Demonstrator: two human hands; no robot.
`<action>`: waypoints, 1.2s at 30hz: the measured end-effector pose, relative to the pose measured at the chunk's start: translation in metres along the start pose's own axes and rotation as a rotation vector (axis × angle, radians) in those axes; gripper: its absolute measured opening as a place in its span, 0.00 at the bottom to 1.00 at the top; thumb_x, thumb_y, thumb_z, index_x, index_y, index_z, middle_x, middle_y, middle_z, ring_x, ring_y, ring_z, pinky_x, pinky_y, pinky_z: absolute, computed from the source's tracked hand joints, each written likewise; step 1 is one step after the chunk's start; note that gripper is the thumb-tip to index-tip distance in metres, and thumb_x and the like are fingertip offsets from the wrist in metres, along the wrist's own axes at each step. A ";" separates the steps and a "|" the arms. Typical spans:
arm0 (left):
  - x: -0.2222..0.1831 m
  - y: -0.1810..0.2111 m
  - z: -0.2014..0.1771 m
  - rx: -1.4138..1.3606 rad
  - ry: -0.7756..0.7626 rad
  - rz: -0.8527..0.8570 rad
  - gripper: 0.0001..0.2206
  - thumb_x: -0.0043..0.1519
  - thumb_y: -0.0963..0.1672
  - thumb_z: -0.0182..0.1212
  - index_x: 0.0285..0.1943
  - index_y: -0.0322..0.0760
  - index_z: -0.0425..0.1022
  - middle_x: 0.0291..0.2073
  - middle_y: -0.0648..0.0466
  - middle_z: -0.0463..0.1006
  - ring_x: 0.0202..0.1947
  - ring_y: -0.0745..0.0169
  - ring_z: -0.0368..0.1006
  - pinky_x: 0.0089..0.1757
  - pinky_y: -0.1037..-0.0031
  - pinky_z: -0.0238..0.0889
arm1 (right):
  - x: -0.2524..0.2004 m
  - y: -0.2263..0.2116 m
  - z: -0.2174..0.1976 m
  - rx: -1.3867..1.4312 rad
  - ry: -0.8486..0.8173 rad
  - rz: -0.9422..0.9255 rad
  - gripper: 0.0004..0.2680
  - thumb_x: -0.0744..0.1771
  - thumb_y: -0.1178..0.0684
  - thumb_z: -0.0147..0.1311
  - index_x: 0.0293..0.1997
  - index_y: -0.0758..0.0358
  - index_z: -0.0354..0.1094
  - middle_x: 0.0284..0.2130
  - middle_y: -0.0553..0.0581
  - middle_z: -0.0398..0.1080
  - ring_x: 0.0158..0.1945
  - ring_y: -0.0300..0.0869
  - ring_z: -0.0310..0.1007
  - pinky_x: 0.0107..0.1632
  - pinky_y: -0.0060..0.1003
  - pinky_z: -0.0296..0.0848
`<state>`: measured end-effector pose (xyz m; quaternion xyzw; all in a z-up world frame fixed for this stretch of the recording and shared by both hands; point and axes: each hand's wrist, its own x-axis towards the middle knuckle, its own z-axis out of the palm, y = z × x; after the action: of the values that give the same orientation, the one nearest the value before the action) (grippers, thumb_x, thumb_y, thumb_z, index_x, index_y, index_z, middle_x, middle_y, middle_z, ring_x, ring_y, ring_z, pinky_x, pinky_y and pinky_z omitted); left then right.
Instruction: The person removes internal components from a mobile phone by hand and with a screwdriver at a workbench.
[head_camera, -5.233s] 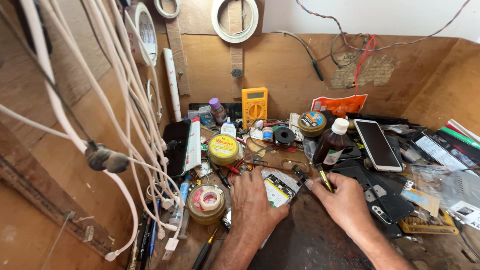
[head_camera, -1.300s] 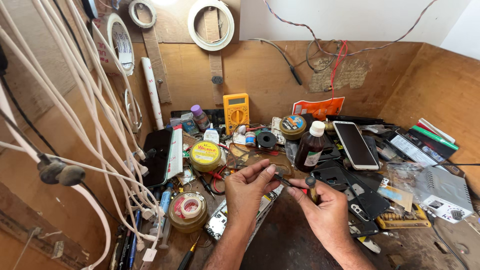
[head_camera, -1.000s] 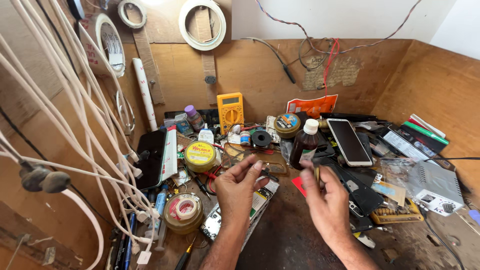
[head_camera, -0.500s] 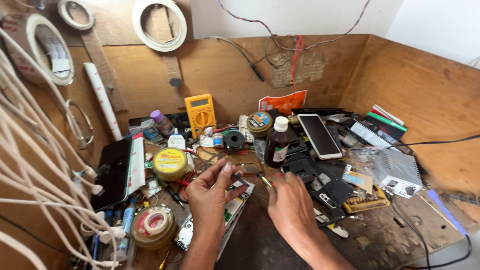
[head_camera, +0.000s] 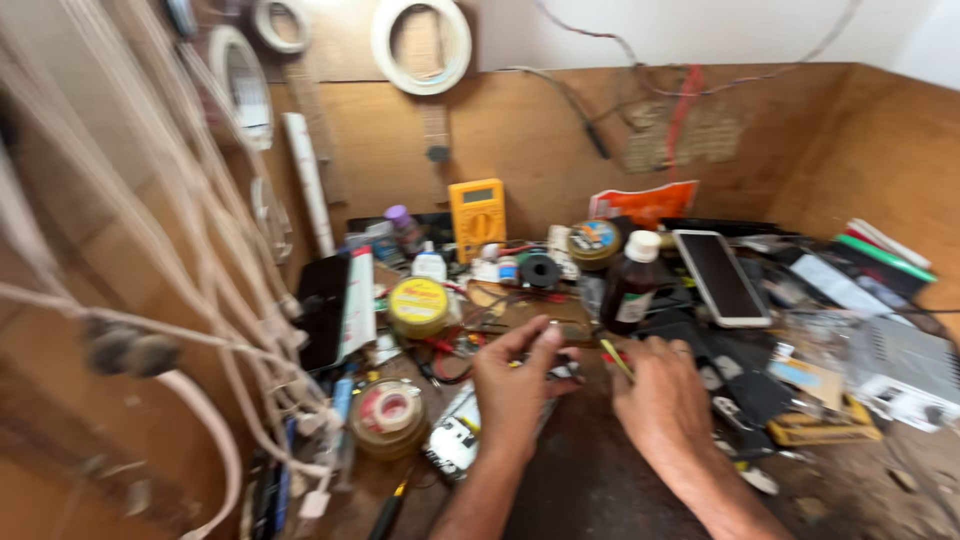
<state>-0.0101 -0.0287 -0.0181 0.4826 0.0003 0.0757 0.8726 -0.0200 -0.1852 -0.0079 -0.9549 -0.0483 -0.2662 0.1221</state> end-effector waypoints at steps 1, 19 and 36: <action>0.000 -0.001 0.000 0.007 0.000 0.005 0.18 0.61 0.42 0.65 0.57 0.21 0.77 0.39 0.47 0.83 0.34 0.61 0.83 0.28 0.69 0.79 | 0.000 -0.001 -0.001 0.008 0.008 0.007 0.10 0.61 0.55 0.62 0.44 0.62 0.77 0.33 0.63 0.74 0.42 0.58 0.70 0.46 0.51 0.71; 0.001 0.006 -0.005 0.022 0.092 0.082 0.17 0.62 0.41 0.63 0.57 0.20 0.76 0.38 0.46 0.83 0.32 0.63 0.82 0.27 0.71 0.78 | 0.007 -0.048 -0.035 0.300 0.144 -0.168 0.07 0.64 0.55 0.63 0.41 0.63 0.77 0.36 0.59 0.76 0.43 0.54 0.72 0.47 0.47 0.70; 0.003 0.035 -0.014 0.269 0.205 0.193 0.16 0.63 0.44 0.68 0.53 0.24 0.79 0.34 0.48 0.82 0.29 0.66 0.74 0.33 0.73 0.68 | -0.010 -0.060 -0.031 0.412 0.130 -0.236 0.06 0.61 0.56 0.64 0.37 0.64 0.77 0.33 0.57 0.75 0.39 0.52 0.75 0.44 0.43 0.73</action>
<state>-0.0129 0.0023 0.0042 0.5823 0.0528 0.2071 0.7844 -0.0536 -0.1354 0.0254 -0.8785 -0.2047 -0.3238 0.2853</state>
